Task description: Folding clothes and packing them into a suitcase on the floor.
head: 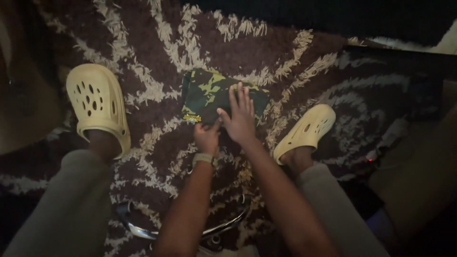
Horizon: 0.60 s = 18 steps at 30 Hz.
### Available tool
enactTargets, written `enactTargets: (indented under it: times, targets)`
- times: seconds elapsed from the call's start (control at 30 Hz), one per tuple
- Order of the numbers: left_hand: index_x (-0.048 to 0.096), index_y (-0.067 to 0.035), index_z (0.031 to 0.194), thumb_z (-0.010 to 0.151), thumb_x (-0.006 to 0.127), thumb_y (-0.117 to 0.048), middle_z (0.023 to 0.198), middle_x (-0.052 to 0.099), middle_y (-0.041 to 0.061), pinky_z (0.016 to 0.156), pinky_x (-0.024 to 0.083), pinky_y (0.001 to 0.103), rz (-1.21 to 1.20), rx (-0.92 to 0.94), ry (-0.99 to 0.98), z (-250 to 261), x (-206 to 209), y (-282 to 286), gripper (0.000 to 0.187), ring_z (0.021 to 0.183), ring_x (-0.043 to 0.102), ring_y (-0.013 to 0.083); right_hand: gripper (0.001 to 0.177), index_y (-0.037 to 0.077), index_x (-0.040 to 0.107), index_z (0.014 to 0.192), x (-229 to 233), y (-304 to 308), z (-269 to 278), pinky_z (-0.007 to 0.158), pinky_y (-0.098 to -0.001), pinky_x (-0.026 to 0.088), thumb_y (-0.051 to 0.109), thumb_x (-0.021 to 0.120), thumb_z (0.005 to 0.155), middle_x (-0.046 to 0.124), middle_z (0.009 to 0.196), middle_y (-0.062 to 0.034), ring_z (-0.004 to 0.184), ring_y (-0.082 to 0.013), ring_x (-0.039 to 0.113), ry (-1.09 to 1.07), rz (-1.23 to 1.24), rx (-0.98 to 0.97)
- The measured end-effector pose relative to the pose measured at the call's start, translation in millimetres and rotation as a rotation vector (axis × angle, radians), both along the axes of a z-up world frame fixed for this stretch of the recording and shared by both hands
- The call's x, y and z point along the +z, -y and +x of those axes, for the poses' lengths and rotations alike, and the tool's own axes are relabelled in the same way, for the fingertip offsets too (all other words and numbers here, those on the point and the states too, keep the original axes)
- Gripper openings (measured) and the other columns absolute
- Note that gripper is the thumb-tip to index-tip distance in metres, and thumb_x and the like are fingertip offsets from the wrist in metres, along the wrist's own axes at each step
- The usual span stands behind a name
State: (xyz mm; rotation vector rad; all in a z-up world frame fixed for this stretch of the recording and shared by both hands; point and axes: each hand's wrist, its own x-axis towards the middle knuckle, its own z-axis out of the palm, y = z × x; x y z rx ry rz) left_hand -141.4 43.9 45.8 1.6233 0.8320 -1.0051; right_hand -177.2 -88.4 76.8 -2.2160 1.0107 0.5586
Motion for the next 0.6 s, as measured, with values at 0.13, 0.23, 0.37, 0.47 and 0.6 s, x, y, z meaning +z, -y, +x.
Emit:
enactTargets:
  times: [0.13, 0.23, 0.37, 0.47, 0.6]
  targets:
    - [0.064, -0.004, 0.118, 0.080, 0.087, -0.011, 0.102, 0.070, 0.003, 0.073, 0.052, 0.032, -0.057, 0.108, 0.067, 15.9, 20.1, 19.6, 0.045, 0.087, 0.065, 0.0136, 0.088, 0.018, 0.014, 0.167, 9.3, 8.0, 9.0, 0.125, -0.0554, 0.009, 0.068, 0.039, 0.100, 0.000, 0.175, -0.0080, 0.161, -0.0321, -0.001, -0.034, 0.095, -0.137]
    - [0.066, -0.003, 0.119, 0.076, 0.087, -0.005, 0.114, 0.074, 0.003, 0.089, 0.054, 0.032, -0.121, 0.187, 0.046, 26.3, 35.0, 29.4, 0.048, 0.100, 0.069, 0.0139, 0.086, 0.021, 0.015, 0.166, 14.7, 13.9, 17.3, 0.127, -0.0541, 0.010, 0.069, 0.038, 0.098, 0.001, 0.177, -0.0049, 0.162, -0.0298, 0.000, -0.084, 0.206, -0.232]
    - [0.069, 0.001, 0.118, 0.080, 0.086, -0.006, 0.118, 0.074, 0.011, 0.090, 0.055, 0.034, -0.165, 0.006, 0.208, 24.5, 32.7, 34.1, 0.041, 0.103, 0.069, 0.0208, 0.090, 0.018, 0.010, 0.167, 0.0, 20.7, 33.3, 0.126, -0.0539, 0.008, 0.070, 0.036, 0.099, 0.003, 0.175, -0.0057, 0.161, -0.0302, 0.000, -0.103, 0.249, -0.274]
    - [0.071, -0.004, 0.112, 0.083, 0.079, -0.011, 0.112, 0.076, 0.010, 0.089, 0.057, 0.035, -0.101, -0.254, 0.269, 22.4, 58.6, 43.5, 0.031, 0.101, 0.073, 0.0231, 0.090, 0.017, 0.012, 0.167, -6.9, 14.0, 20.8, 0.127, -0.0481, 0.008, 0.070, 0.037, 0.098, 0.003, 0.175, -0.0071, 0.160, -0.0306, -0.001, -0.138, 0.334, -0.474]
    - [0.065, -0.007, 0.097, 0.072, 0.085, -0.017, 0.099, 0.064, 0.013, 0.079, 0.052, 0.047, -0.034, -0.720, 0.838, 54.3, 135.5, 74.8, 0.033, 0.093, 0.065, 0.0352, 0.069, 0.004, 0.039, 0.152, -26.3, 8.3, -37.1, 0.114, -0.0439, 0.036, 0.056, 0.047, 0.106, 0.042, 0.152, -0.0159, 0.138, -0.0301, 0.040, 0.339, 0.898, -1.013]
